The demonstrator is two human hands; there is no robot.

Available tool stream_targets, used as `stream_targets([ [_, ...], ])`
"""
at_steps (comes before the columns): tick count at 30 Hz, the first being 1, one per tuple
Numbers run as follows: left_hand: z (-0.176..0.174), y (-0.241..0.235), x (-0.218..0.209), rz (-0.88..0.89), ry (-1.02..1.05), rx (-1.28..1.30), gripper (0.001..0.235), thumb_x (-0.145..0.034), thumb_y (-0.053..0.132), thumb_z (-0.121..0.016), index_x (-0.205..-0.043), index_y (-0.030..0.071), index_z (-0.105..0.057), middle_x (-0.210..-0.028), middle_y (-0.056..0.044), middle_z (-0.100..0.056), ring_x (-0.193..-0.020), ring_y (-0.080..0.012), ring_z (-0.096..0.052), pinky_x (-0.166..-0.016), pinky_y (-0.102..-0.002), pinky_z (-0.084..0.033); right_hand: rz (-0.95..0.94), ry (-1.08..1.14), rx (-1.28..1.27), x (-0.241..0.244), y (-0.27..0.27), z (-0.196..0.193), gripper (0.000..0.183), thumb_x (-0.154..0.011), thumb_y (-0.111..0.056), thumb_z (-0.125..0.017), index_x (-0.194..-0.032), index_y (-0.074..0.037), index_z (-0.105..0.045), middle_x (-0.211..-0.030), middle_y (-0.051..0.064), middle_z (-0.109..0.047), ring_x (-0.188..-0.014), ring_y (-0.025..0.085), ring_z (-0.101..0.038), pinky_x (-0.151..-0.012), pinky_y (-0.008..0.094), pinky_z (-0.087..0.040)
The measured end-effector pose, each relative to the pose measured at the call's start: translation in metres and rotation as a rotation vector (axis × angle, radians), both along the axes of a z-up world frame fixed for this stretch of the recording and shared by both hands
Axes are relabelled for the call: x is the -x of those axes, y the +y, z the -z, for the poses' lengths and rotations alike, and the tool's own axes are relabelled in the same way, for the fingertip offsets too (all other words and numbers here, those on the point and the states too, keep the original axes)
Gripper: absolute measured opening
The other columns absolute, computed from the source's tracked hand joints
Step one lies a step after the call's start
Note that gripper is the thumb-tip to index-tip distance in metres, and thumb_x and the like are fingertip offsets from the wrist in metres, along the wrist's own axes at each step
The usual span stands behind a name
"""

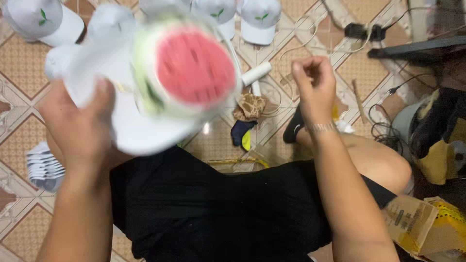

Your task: The person sits on the floor and uses a hair dryer to apply heat to white baseball caps with a green leaf logo. They insert a cloth into the cap to maintain shape, then remove it and inspect the cap before placing it with others.

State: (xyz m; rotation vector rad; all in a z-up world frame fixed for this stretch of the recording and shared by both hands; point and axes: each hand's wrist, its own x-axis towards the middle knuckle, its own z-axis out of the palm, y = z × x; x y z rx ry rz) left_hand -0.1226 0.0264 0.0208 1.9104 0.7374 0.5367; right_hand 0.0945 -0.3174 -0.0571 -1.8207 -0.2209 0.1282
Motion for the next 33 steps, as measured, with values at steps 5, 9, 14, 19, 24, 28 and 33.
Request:
stream_targets([
  [5,0.047,0.033,-0.075,0.006,-0.355,0.069,0.013,-0.113,0.003,-0.070,-0.120,-0.008,-0.069,-0.112,-0.009,-0.073,-0.096,-0.0111,-0.062,-0.088,-0.026,-0.052,-0.069,0.103,0.782,-0.009,0.021,0.152,0.030,-0.082,-0.033,-0.076,-0.099,-0.008,-0.078,-0.094,0.023,-0.073,-0.088,0.038,-0.071,-0.078,0.047,-0.056],
  [9,0.069,0.021,-0.102,-0.060,-0.194,0.142,0.016,-0.104,0.008,-0.071,-0.114,-0.004,-0.074,-0.102,-0.006,-0.075,-0.089,-0.0093,-0.065,-0.082,-0.026,-0.053,-0.420,-0.181,1.014,0.033,0.036,0.245,0.035,-0.077,-0.040,-0.075,-0.091,-0.009,-0.080,-0.112,0.022,-0.071,-0.104,0.040,-0.068,-0.092,0.049,-0.054],
  [14,0.070,0.003,-0.123,-0.042,-0.088,0.127,0.016,-0.098,0.009,-0.072,-0.109,-0.002,-0.074,-0.093,-0.006,-0.077,-0.082,-0.0089,-0.068,-0.076,-0.026,-0.055,-0.412,-0.141,1.102,0.037,0.058,0.298,0.050,-0.075,-0.039,-0.076,-0.115,-0.012,-0.069,-0.110,0.023,-0.072,-0.095,0.044,-0.070,-0.081,0.054,-0.054],
  [19,0.060,-0.008,-0.136,0.031,-0.117,0.202,0.019,-0.097,0.013,-0.070,-0.109,0.000,-0.075,-0.090,-0.007,-0.078,-0.077,-0.0093,-0.069,-0.070,-0.027,-0.055,-0.189,0.229,0.716,0.026,0.052,0.264,0.030,-0.086,-0.023,-0.074,-0.115,-0.017,-0.081,-0.099,0.018,-0.079,-0.088,0.027,-0.074,-0.085,0.039,-0.056],
  [24,0.057,-0.006,-0.140,0.044,0.055,0.083,0.021,-0.093,0.016,-0.070,-0.108,0.003,-0.077,-0.080,-0.011,-0.077,-0.062,-0.0146,-0.067,-0.062,-0.031,-0.052,0.292,0.652,-0.286,-0.009,0.038,0.167,0.035,-0.086,-0.006,-0.071,-0.120,0.003,-0.073,-0.110,0.012,-0.077,-0.095,0.021,-0.071,-0.085,0.032,-0.055],
  [28,0.056,-0.021,-0.134,0.134,-0.053,0.151,0.023,-0.094,0.017,-0.068,-0.110,0.002,-0.076,-0.084,-0.010,-0.079,-0.066,-0.0124,-0.068,-0.063,-0.031,-0.053,0.265,0.503,-0.475,0.003,-0.002,0.080,0.039,-0.088,-0.008,-0.069,-0.124,0.005,-0.068,-0.121,0.014,-0.073,-0.106,0.021,-0.070,-0.094,0.030,-0.055],
  [33,0.027,-0.063,-0.084,0.137,-0.039,0.216,0.025,-0.092,0.018,-0.071,-0.110,0.001,-0.075,-0.088,-0.011,-0.080,-0.076,-0.0133,-0.072,-0.069,-0.030,-0.056,0.054,0.130,-0.420,0.058,-0.075,-0.021,0.030,-0.095,-0.004,-0.070,-0.119,0.014,-0.068,-0.111,0.021,-0.066,-0.101,0.024,-0.063,-0.098,0.032,-0.051],
])
